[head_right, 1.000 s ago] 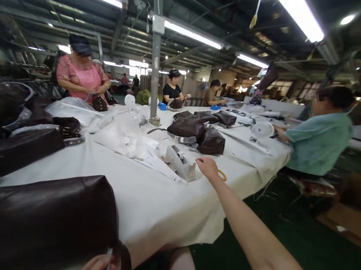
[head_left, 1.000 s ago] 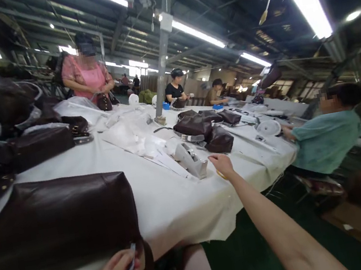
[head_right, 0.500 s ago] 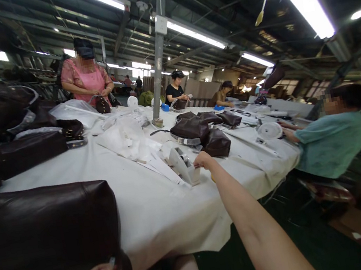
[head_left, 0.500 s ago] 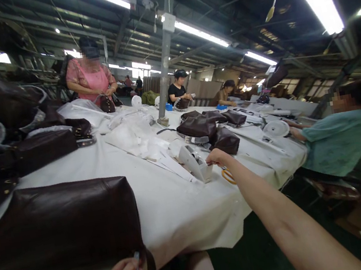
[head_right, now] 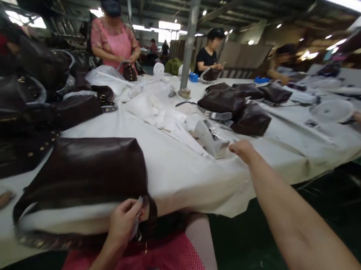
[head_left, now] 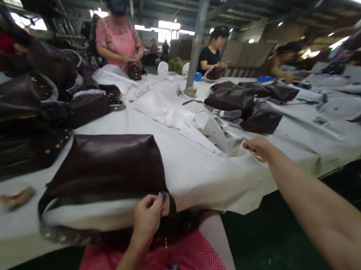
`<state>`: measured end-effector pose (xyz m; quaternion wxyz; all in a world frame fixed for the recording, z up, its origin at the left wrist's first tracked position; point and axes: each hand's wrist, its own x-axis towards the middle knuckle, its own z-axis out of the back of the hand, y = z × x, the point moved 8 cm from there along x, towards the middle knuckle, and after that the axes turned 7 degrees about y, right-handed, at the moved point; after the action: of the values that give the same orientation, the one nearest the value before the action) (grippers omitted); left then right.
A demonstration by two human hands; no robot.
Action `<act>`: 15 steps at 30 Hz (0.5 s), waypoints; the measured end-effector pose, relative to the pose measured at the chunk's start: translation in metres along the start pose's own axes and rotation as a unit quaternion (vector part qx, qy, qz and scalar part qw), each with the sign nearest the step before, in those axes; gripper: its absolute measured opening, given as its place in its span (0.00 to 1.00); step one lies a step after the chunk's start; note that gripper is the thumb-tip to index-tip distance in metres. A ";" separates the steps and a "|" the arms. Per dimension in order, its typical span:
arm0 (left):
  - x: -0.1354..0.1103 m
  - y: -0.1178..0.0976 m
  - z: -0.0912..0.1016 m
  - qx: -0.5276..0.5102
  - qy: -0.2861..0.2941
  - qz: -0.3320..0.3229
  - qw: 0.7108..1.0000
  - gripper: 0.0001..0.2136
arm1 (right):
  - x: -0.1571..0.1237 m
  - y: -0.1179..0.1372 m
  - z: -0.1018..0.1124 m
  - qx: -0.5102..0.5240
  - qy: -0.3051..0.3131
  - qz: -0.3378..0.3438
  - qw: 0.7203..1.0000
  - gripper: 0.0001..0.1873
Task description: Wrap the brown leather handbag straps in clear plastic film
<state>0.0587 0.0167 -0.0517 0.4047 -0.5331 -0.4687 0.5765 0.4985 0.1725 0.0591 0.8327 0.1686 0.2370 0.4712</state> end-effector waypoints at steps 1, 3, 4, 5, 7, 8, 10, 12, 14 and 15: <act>-0.001 0.000 0.000 -0.002 0.001 -0.002 1.000 0.17 | -0.002 0.000 -0.003 -0.014 0.017 -0.016 1.000 0.10; -0.002 -0.001 0.001 0.020 0.002 -0.013 1.000 0.16 | -0.015 0.009 -0.016 -0.028 0.063 -0.026 0.997 0.14; -0.004 -0.003 0.003 0.045 0.002 -0.022 0.999 0.16 | -0.027 0.017 -0.026 -0.030 0.087 -0.019 0.996 0.13; -0.006 -0.005 0.004 0.079 0.000 -0.034 0.996 0.15 | -0.044 0.027 -0.041 -0.021 0.118 0.002 0.993 0.11; -0.011 -0.013 0.007 0.151 -0.008 -0.059 0.987 0.14 | -0.092 0.055 -0.080 0.018 0.197 0.070 0.978 0.06; -0.014 -0.017 0.008 0.181 -0.014 -0.071 0.981 0.13 | -0.125 0.075 -0.108 0.072 0.278 0.134 0.948 0.07; -0.019 -0.024 0.009 0.228 -0.022 -0.088 0.970 0.12 | -0.191 0.108 -0.158 0.136 0.401 0.217 0.880 0.11; -0.022 -0.027 0.009 0.266 -0.024 -0.096 0.959 0.12 | -0.236 0.126 -0.195 0.173 0.443 0.242 0.845 0.11; -0.024 -0.028 0.008 0.311 -0.026 -0.101 0.945 0.11 | -0.254 0.136 -0.215 0.186 0.410 0.270 0.851 0.10; -0.025 -0.028 0.008 0.337 -0.027 -0.105 0.935 0.11 | -0.254 0.138 -0.220 0.184 0.378 0.280 0.863 0.10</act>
<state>0.0526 -0.0015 -0.0188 0.6060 -0.2973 -0.3106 0.6693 0.1665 0.0339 0.0055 0.4664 0.1864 0.5589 0.6598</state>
